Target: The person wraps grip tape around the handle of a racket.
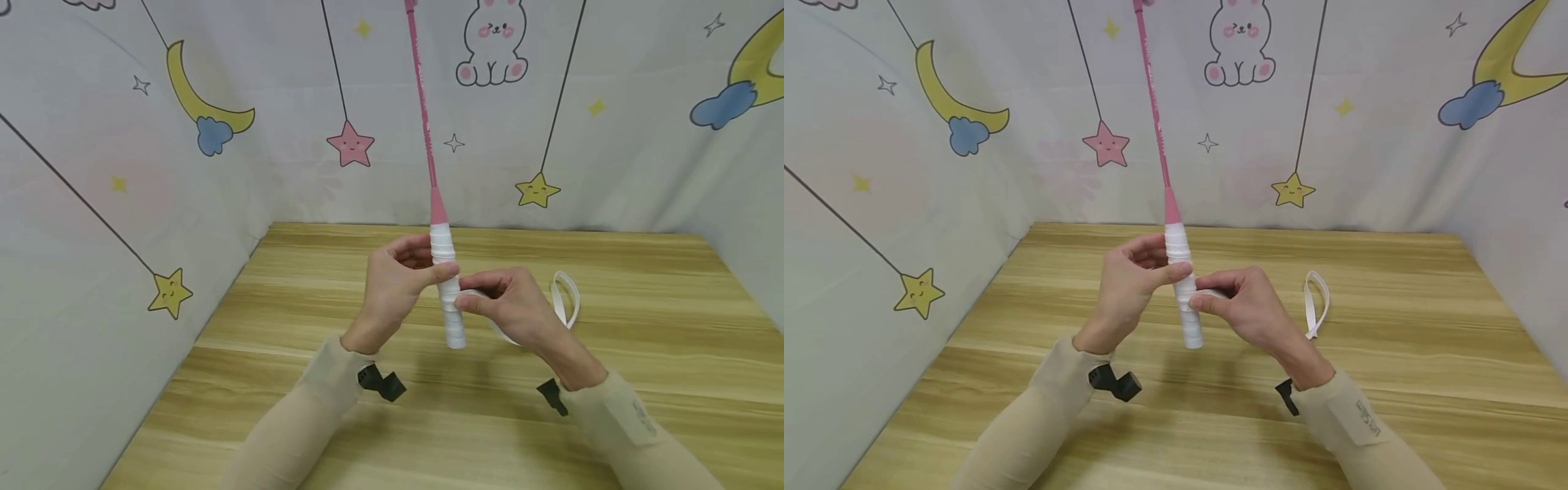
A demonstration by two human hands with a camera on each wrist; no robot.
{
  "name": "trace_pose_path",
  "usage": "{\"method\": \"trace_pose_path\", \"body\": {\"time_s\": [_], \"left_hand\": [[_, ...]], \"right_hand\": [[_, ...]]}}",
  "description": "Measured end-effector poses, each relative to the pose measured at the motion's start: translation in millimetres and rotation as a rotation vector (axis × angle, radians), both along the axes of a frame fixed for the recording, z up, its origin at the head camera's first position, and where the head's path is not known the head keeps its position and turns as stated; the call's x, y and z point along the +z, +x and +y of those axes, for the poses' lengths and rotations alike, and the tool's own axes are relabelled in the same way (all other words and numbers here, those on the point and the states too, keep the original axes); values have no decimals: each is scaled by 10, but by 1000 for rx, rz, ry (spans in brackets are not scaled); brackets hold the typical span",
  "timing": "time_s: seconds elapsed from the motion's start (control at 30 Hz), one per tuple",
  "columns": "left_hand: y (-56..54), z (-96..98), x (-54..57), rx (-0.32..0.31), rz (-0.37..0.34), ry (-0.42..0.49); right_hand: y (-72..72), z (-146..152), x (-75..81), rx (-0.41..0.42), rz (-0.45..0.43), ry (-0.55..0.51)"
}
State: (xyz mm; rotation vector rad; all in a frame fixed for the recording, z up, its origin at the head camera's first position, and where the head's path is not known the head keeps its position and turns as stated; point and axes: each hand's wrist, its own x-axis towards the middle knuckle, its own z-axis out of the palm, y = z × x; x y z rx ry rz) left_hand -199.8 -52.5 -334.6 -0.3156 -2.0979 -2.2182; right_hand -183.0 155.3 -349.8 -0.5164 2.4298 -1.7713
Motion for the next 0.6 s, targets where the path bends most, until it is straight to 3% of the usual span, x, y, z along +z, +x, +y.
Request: {"method": "trace_pose_path", "body": {"time_s": [0.47,0.6], "left_hand": [[-32,-51,-12,-130,-52,132],[-53,-57,-34,-198,-69,204]], "right_hand": [[15,50,39,-4,-16,12],[6,62,38,6,-42,-6]]}}
